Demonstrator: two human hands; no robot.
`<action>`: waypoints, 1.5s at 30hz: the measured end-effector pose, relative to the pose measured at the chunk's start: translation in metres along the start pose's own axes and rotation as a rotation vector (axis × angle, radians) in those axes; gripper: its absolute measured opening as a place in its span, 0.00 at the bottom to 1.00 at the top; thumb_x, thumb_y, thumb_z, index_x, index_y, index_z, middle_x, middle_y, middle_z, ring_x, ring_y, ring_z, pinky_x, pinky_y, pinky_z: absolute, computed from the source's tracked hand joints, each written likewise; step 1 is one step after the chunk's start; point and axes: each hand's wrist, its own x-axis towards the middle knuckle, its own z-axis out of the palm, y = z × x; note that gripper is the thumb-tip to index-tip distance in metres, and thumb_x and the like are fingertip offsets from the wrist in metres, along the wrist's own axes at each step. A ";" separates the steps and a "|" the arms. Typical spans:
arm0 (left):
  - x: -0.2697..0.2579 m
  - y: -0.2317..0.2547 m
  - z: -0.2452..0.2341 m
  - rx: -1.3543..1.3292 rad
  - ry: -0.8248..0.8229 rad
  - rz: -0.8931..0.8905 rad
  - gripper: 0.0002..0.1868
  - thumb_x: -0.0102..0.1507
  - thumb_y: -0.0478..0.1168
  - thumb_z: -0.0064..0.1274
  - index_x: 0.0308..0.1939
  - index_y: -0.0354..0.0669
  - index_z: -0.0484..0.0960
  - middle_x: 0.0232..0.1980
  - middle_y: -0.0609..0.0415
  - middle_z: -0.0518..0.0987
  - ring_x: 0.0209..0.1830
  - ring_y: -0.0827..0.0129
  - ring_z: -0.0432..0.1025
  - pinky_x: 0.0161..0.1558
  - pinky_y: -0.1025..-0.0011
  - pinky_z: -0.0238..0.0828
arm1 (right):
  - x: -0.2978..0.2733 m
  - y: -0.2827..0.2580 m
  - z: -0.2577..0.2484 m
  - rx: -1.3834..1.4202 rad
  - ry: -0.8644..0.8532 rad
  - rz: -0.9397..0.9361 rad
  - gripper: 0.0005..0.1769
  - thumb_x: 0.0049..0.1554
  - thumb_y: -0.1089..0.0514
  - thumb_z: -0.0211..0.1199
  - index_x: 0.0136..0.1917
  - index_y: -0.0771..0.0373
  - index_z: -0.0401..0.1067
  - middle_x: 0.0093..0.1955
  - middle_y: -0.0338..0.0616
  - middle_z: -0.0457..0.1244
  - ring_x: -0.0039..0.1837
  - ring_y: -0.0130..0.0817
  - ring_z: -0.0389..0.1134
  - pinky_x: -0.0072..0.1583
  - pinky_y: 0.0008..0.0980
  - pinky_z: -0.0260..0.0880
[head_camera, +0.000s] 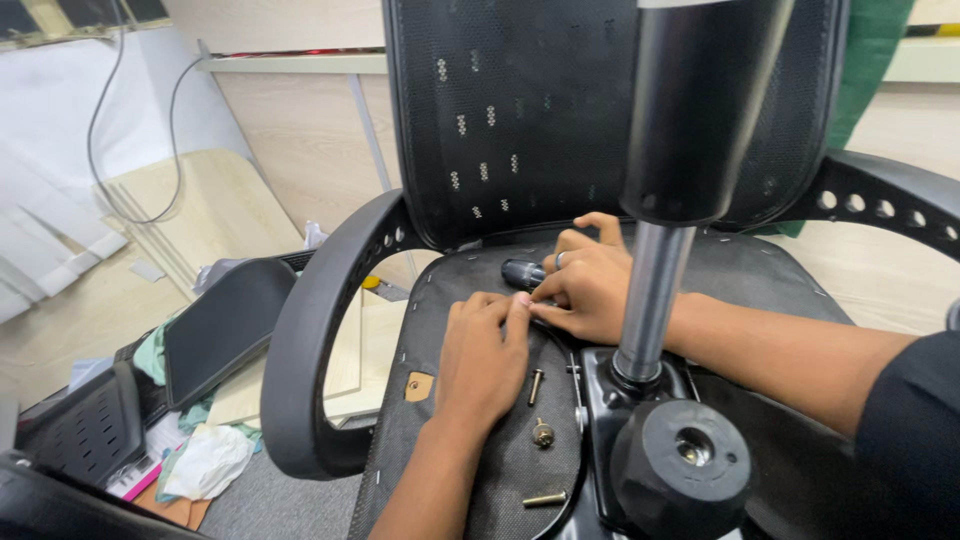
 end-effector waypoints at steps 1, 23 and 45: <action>0.000 -0.002 0.001 0.001 0.027 0.033 0.20 0.68 0.49 0.45 0.53 0.43 0.85 0.52 0.49 0.80 0.55 0.55 0.69 0.58 0.61 0.64 | 0.000 -0.001 -0.001 0.003 0.004 0.036 0.11 0.52 0.50 0.66 0.42 0.54 0.85 0.34 0.36 0.68 0.49 0.32 0.65 0.70 0.52 0.46; 0.040 -0.028 -0.008 0.304 -0.202 0.424 0.11 0.63 0.47 0.53 0.41 0.51 0.88 0.43 0.58 0.80 0.48 0.61 0.76 0.46 0.60 0.71 | -0.007 0.025 0.025 0.014 -0.085 0.231 0.23 0.57 0.51 0.59 0.63 0.64 0.69 0.51 0.51 0.64 0.55 0.48 0.66 0.59 0.46 0.66; 0.095 -0.038 -0.005 0.596 -0.623 0.900 0.17 0.70 0.52 0.41 0.47 0.47 0.79 0.48 0.51 0.79 0.44 0.56 0.78 0.40 0.58 0.76 | -0.012 0.034 0.037 -0.016 0.008 0.158 0.22 0.56 0.51 0.60 0.60 0.64 0.71 0.53 0.53 0.64 0.57 0.52 0.66 0.59 0.49 0.66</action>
